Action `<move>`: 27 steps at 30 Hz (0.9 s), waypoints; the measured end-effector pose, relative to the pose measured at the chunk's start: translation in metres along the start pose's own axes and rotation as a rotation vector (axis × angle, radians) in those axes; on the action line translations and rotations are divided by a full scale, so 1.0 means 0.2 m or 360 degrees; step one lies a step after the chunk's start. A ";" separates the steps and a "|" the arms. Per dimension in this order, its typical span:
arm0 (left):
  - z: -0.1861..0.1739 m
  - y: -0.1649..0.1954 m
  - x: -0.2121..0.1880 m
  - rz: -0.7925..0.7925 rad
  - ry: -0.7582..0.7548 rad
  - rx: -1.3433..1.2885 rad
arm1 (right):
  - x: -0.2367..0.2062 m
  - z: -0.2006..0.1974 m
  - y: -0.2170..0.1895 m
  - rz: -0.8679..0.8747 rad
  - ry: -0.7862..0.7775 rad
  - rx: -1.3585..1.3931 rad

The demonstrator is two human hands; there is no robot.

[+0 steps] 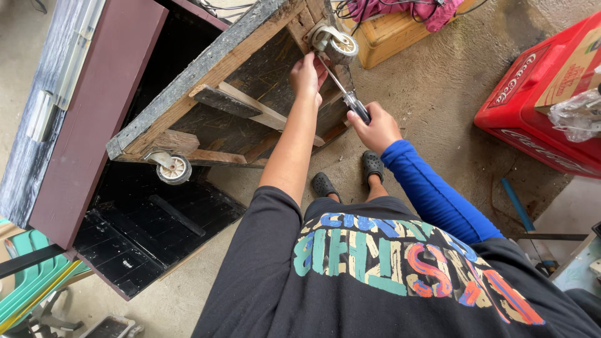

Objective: The person uses a screwdriver to remove a caster wheel from the underside of a wooden cabinet. After detaching the wheel, the person retrieves a spray can from a nearby tool cart and sprays the cabinet's edge.

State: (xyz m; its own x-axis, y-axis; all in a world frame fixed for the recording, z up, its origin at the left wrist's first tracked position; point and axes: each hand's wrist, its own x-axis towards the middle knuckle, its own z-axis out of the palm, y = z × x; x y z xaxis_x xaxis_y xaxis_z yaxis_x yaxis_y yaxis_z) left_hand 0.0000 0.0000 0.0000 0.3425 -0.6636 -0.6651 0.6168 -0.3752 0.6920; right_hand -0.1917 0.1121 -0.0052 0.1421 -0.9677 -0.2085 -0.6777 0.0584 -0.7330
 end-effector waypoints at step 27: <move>-0.03 0.37 0.60 -0.0278 -0.0053 -0.0582 | 0.49 0.18 -0.57 -0.0288 -0.0006 -0.0379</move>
State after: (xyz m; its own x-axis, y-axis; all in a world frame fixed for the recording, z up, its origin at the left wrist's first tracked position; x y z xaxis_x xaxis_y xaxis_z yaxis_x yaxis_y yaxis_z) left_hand 0.0905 -0.1039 -0.0303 0.1905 -0.6332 -0.7501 0.8772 -0.2333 0.4197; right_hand -0.0752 0.0198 0.0342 0.2783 -0.9562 -0.0909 -0.7911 -0.1746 -0.5862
